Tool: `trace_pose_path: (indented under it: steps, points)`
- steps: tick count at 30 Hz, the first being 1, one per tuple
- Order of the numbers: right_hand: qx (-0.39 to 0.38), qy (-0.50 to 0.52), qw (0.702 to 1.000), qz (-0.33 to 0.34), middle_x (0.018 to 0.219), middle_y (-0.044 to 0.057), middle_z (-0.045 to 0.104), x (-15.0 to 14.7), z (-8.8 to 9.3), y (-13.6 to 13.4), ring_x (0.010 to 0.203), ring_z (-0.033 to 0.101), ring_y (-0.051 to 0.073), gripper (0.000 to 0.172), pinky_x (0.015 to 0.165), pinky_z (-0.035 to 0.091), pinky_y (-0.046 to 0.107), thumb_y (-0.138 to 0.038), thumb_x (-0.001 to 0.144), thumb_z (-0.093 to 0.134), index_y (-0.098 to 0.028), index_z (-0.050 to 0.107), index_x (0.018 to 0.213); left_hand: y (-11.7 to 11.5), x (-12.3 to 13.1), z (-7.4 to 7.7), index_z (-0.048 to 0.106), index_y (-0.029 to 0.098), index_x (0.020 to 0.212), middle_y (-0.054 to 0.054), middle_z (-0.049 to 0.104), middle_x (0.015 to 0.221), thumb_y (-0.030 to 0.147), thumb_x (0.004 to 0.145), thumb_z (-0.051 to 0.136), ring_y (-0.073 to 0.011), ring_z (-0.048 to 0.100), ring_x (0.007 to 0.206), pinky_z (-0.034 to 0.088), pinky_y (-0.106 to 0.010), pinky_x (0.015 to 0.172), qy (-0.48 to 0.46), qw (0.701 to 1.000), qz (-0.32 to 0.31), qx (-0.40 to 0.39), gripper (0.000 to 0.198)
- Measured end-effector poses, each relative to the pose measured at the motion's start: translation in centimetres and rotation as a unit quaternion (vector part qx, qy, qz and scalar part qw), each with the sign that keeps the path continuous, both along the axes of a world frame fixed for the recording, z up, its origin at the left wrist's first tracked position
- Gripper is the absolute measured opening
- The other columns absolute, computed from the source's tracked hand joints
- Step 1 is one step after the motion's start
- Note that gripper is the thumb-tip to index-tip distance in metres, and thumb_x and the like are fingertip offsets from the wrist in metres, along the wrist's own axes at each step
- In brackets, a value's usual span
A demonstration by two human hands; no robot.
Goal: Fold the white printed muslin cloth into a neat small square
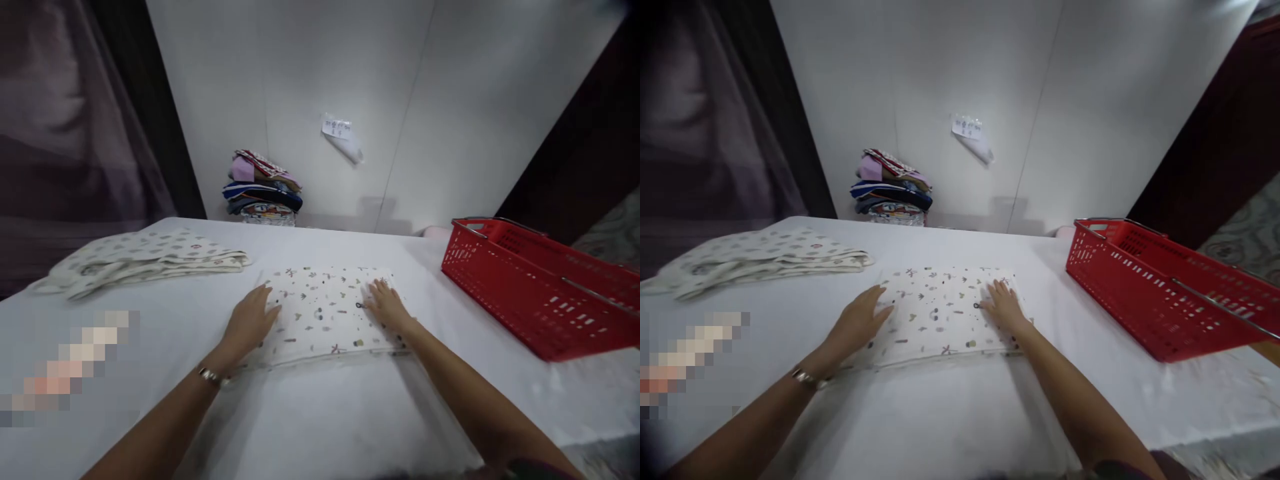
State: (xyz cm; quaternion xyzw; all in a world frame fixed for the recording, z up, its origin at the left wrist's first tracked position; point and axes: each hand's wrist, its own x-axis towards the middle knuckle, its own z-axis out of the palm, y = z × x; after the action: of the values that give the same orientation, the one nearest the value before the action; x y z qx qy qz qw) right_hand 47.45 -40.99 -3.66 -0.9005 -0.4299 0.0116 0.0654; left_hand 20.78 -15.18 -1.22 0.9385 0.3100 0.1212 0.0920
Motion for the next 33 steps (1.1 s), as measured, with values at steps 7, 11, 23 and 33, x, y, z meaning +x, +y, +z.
trace_pose_path:
  steps: [7, 11, 23, 33]
  points:
    - [0.001, 0.024, 0.998, -0.051, 0.15, 0.015, 0.023, 3.5, -2.3, 2.5, 0.139, 0.013, 0.027, 0.062, 0.11, 0.01, 0.047, -0.053, 0.093, 0.033, -0.012, 0.037, 0.139, 2.1, 3.8, -4.1, 0.033, 0.013, 0.141, -0.011, 0.019, 0.153, 0.05, 0.086, 0.031, -0.0266, 0.016, 0.14, 0.017, -0.051, 0.11, 0.08, 0.997, -0.011, -0.011, 0.066]
    - [0.164, 0.14, 0.973, -0.085, 0.143, 0.009, 0.039, 5.5, -1.3, 1.7, 0.135, 0.027, 0.023, 0.044, 0.11, 0.019, 0.041, -0.045, 0.09, 0.044, -0.019, 0.054, 0.124, 3.9, 3.8, -3.9, 0.039, 0.014, 0.138, -0.01, 0.026, 0.151, 0.05, 0.086, 0.031, -0.0262, 0.022, 0.138, 0.022, -0.049, 0.11, 0.076, 0.996, 0.001, -0.056, 0.064]
    - [0.23, 0.388, 0.838, -0.308, 0.064, 0.006, 0.06, 13.7, 1.5, 0.6, 0.054, 0.054, 0.011, 0.027, 0.053, 0.048, 0.023, -0.036, 0.082, 0.064, -0.009, 0.061, 0.076, 7.0, 9.0, -3.8, 0.039, 0.009, 0.136, -0.018, 0.03, 0.147, 0.049, 0.088, 0.024, -0.0339, 0.023, 0.135, 0.026, -0.056, 0.103, 0.078, 0.997, 0.013, 0.028, 0.064]
    - [0.236, 0.444, 0.808, -0.307, 0.066, 0.005, 0.059, 14.3, 2.1, 2.4, 0.064, 0.055, 0.014, 0.029, 0.059, 0.046, 0.025, -0.04, 0.077, 0.069, -0.012, 0.06, 0.079, 5.7, 9.1, -2.4, 0.031, 0.01, 0.14, -0.014, 0.022, 0.151, 0.051, 0.089, 0.019, -0.0309, 0.017, 0.138, 0.023, -0.052, 0.107, 0.128, 0.991, 0.031, 0.007, 0.066]
